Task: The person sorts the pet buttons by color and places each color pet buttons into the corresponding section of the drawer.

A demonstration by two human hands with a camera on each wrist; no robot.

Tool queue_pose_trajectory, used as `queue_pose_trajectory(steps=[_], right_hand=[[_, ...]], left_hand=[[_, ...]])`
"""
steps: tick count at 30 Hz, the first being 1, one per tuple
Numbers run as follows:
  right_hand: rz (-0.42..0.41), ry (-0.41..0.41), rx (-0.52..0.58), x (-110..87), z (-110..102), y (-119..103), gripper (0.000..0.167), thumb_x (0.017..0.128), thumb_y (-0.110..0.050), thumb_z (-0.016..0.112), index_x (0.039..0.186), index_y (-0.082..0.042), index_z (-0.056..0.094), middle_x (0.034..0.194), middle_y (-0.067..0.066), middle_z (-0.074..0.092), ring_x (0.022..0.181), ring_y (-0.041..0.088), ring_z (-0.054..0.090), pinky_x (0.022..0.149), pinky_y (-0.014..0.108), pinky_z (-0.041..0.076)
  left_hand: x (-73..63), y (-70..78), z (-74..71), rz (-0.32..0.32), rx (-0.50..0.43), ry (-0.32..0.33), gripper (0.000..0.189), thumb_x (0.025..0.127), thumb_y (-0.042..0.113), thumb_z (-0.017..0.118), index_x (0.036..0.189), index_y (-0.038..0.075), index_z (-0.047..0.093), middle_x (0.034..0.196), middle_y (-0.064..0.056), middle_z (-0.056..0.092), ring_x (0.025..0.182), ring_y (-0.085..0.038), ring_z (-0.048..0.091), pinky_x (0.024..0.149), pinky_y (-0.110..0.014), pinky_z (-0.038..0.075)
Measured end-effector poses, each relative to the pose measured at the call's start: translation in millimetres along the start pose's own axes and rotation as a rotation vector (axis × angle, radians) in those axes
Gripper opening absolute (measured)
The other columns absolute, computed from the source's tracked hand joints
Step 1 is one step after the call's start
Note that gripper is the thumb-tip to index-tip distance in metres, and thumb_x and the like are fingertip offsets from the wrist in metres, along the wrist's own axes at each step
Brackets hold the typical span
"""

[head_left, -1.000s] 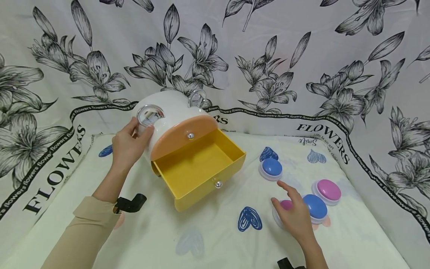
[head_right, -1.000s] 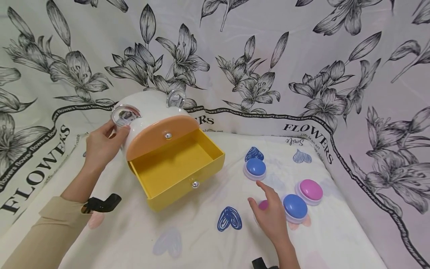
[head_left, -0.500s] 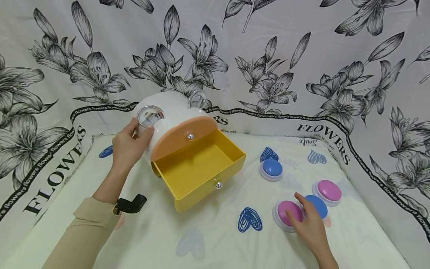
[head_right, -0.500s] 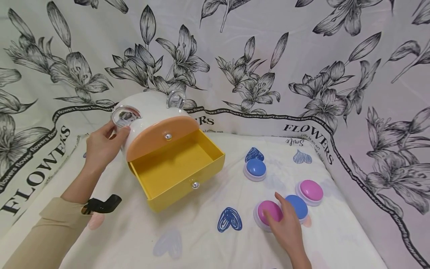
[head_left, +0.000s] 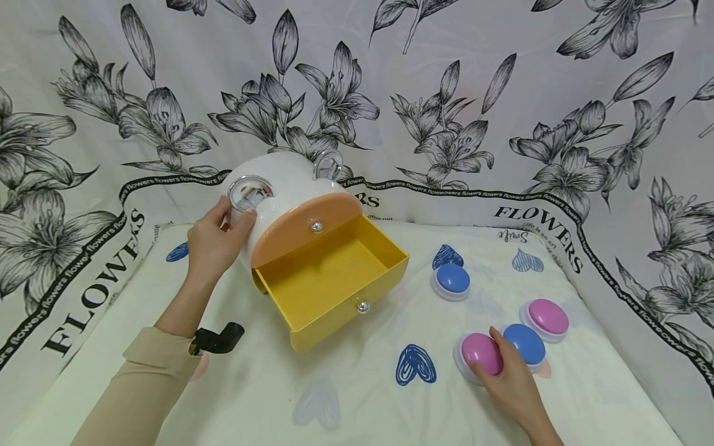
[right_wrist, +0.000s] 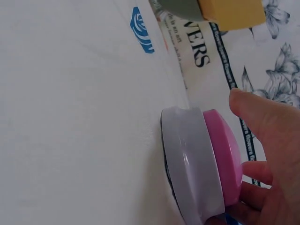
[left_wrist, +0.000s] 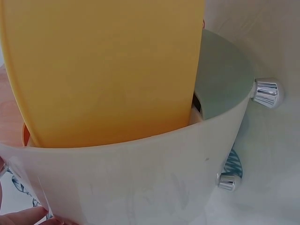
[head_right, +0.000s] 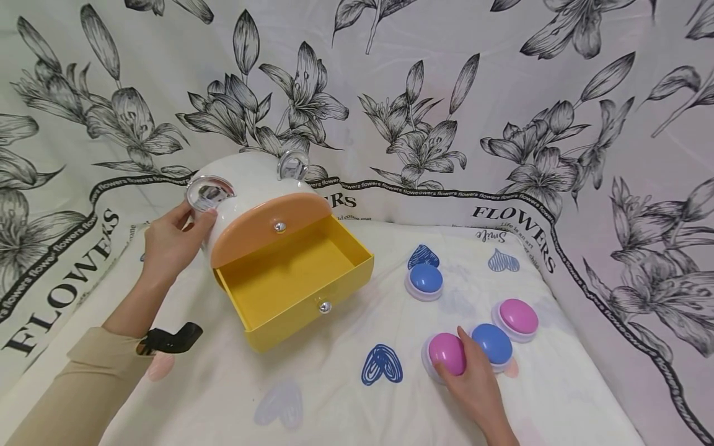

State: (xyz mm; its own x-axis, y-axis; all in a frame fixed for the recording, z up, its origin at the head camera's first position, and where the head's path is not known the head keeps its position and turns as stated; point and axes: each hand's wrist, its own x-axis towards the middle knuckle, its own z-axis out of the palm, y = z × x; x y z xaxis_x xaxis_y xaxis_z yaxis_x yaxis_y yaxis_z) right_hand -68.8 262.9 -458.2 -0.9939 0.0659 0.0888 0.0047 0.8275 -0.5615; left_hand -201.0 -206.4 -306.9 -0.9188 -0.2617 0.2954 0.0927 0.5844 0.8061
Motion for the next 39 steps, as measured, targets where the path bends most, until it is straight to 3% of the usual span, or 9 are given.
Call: queue_pose_trajectory(steps=[6, 12, 20, 27, 33, 39], right_hand=[[-0.032, -0.014, -0.036, -0.9, 3, -1, 0.082, 0.075, -0.024, 0.075, 0.137, 0.006, 0.032, 0.129, 0.027, 0.044, 0.115, 0.043, 0.044, 0.090, 0.057, 0.044], [-0.053, 0.032, -0.041, -2.0, 4, -1, 0.075, 0.072, -0.017, 0.077, 0.132, 0.007, 0.039, 0.124, 0.028, 0.046, 0.111, 0.043, 0.047, 0.088, 0.057, 0.045], [0.016, 0.003, -0.038, -2.1, 3, -1, 0.073, 0.074, -0.025, 0.075, 0.132, 0.003, 0.040, 0.127, 0.026, 0.046, 0.113, 0.042, 0.046, 0.089, 0.056, 0.045], [0.021, 0.007, -0.020, -0.1, 1, -4, 0.074, 0.075, -0.033, 0.075, 0.133, 0.000, 0.041, 0.127, 0.024, 0.047, 0.113, 0.040, 0.046, 0.089, 0.056, 0.045], [-0.019, 0.045, 0.002, 9.2, -3, -10, 0.073, 0.075, -0.034, 0.075, 0.132, -0.002, 0.042, 0.127, 0.020, 0.048, 0.113, 0.038, 0.046, 0.088, 0.056, 0.046], [-0.116, 0.102, 0.001, 20.5, -3, -19, 0.071, 0.071, -0.029, 0.079, 0.129, -0.002, 0.046, 0.124, 0.019, 0.051, 0.109, 0.036, 0.050, 0.085, 0.054, 0.048]], left_hand=[[0.6, -0.4, -0.6, 0.001, 0.007, -0.001, 0.061, 0.088, 0.047, 0.053, 0.136, 0.010, 0.045, 0.142, -0.009, 0.039, 0.122, -0.033, 0.047, 0.092, -0.046, 0.045], [0.1, -0.7, -0.2, 0.004, 0.007, -0.002, 0.062, 0.088, 0.046, 0.054, 0.137, 0.010, 0.044, 0.143, -0.008, 0.038, 0.122, -0.033, 0.047, 0.092, -0.046, 0.045], [0.6, -0.4, 0.1, 0.011, 0.004, -0.002, 0.061, 0.088, 0.045, 0.054, 0.136, 0.009, 0.044, 0.143, -0.009, 0.038, 0.125, -0.030, 0.044, 0.093, -0.046, 0.044], [0.8, 0.1, 0.0, 0.012, -0.001, -0.003, 0.062, 0.088, 0.046, 0.054, 0.137, 0.010, 0.043, 0.143, -0.008, 0.037, 0.126, -0.029, 0.044, 0.094, -0.046, 0.044], [0.6, 0.6, -0.5, 0.011, 0.002, -0.001, 0.062, 0.088, 0.046, 0.053, 0.138, 0.010, 0.042, 0.143, -0.009, 0.038, 0.123, -0.032, 0.046, 0.093, -0.046, 0.045], [-0.5, 1.0, -0.7, 0.009, 0.008, -0.003, 0.062, 0.088, 0.046, 0.053, 0.136, 0.009, 0.044, 0.141, -0.011, 0.041, 0.119, -0.035, 0.049, 0.090, -0.047, 0.047]])
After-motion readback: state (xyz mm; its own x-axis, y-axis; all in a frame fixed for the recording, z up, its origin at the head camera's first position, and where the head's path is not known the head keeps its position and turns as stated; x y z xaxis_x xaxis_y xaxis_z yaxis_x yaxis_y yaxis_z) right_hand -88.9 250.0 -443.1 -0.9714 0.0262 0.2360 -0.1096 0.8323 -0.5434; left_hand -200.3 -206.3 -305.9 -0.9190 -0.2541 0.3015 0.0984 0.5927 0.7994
